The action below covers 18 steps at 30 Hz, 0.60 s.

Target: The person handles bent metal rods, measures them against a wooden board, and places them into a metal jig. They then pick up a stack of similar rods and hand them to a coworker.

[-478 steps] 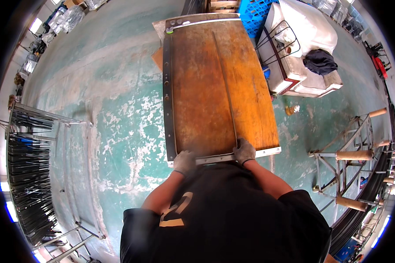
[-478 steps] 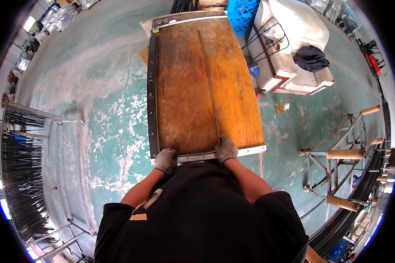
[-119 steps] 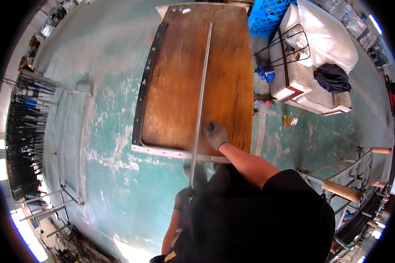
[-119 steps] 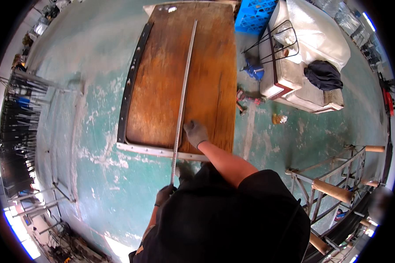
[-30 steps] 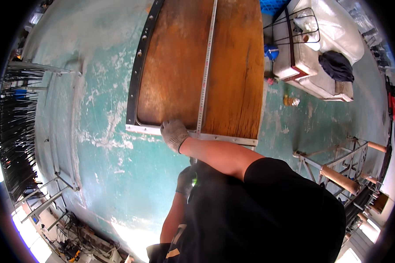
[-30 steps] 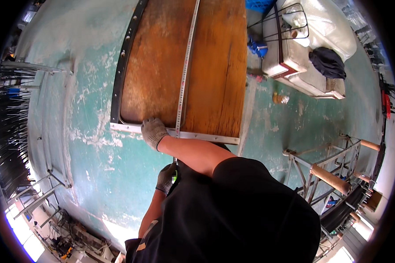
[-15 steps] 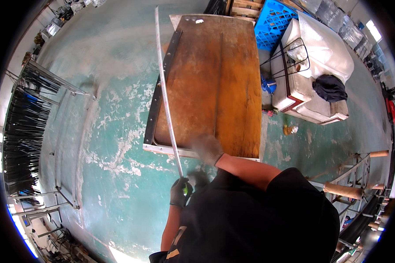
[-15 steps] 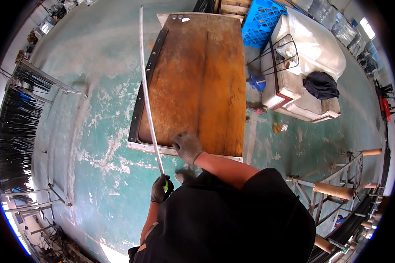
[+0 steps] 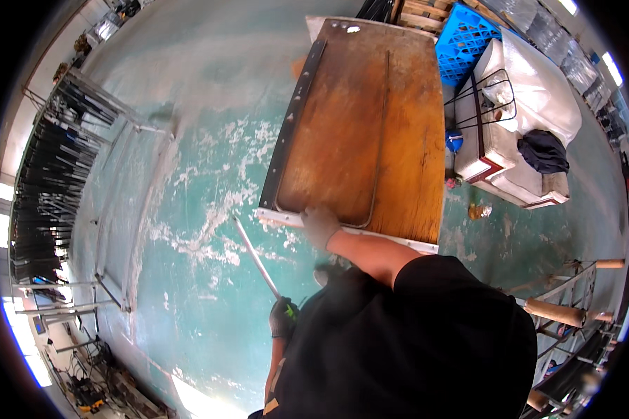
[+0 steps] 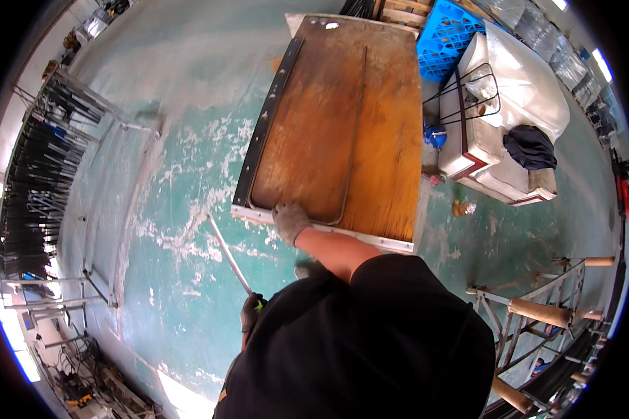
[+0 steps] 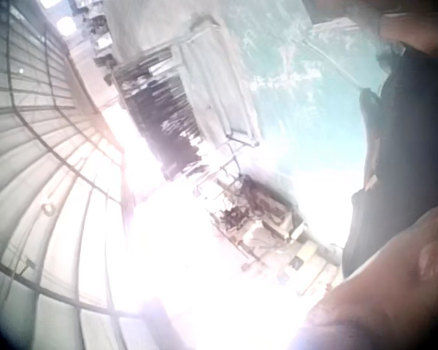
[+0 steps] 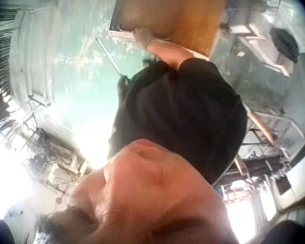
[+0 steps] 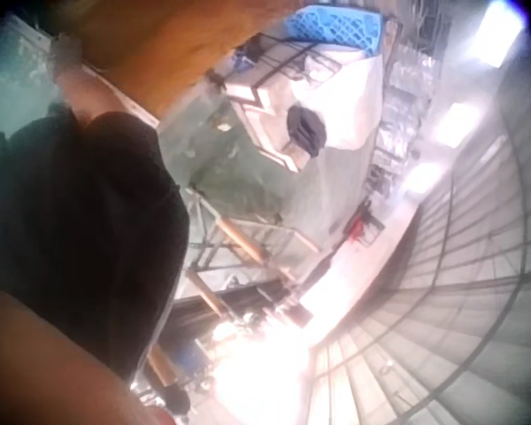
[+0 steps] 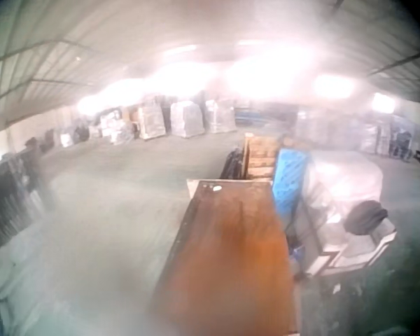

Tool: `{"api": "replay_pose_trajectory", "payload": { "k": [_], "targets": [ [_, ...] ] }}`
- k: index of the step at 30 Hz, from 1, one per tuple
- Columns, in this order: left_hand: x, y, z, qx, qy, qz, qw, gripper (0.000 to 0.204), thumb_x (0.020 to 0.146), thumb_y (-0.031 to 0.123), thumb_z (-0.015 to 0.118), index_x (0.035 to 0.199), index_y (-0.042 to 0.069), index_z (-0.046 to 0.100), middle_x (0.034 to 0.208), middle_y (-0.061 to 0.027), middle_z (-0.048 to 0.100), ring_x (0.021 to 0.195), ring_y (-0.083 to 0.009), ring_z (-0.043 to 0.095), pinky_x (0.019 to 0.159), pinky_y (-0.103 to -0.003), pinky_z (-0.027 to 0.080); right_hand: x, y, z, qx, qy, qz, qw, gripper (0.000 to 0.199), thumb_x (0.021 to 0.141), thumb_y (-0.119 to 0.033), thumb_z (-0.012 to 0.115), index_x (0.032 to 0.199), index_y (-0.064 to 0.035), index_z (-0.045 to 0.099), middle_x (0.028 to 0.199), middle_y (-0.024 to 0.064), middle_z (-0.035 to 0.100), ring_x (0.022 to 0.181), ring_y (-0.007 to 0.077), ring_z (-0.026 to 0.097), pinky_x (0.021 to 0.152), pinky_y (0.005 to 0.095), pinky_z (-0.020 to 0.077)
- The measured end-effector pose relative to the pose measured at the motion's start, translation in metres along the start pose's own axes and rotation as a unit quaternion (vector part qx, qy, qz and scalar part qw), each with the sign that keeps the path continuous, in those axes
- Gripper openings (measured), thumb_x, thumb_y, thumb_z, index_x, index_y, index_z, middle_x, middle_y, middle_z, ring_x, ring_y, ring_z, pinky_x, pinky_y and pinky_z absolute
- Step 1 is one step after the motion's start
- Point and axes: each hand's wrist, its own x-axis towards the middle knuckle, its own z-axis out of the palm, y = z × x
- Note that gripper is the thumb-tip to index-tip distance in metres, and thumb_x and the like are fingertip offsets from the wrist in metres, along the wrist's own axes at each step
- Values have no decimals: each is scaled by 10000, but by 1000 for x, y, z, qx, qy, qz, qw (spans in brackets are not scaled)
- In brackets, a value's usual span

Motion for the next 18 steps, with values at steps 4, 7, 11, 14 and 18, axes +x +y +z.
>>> {"api": "replay_pose_trajectory", "payload": {
  "k": [4,7,11,14,18],
  "targets": [
    [-5,-1,-20,21,-11,14,1000,179,913,99,778,1074,79,704,947,-122,718,854,-287,723,752,-405,573,2,0,11,26,46,16,999,264,948,-154,620,1165,-67,740,1174,112,704,1154,300,681,978,438,547],
    [0,5,-35,12,-46,9,999,197,895,110,799,1070,90,710,954,-115,727,855,-308,722,744,-422,566,8,0,14,33,45,14,998,256,917,-140,650,1144,-70,745,1181,108,704,1163,301,680,994,434,547],
    [16,-5,-43,87,-45,62,993,199,886,109,806,1063,104,716,942,-116,727,864,-341,716,735,-430,560,15,-2,20,40,61,16,997,262,897,-137,674,1141,-73,745,1189,117,700,1166,304,679,997,431,551],
    [34,10,-47,65,-45,87,993,122,928,118,760,1040,93,719,891,-89,714,791,-266,716,689,-396,560,20,1,16,34,18,12,999,282,907,-138,668,1171,-71,741,1196,123,697,1169,306,677,993,431,558],
    [57,43,-46,-166,-71,-85,980,84,1006,119,659,1026,63,718,866,-56,686,735,-159,689,649,-345,560,19,3,19,49,38,15,998,326,917,-136,668,1229,-66,733,1201,124,697,1169,311,675,990,431,563]
  ]
}}
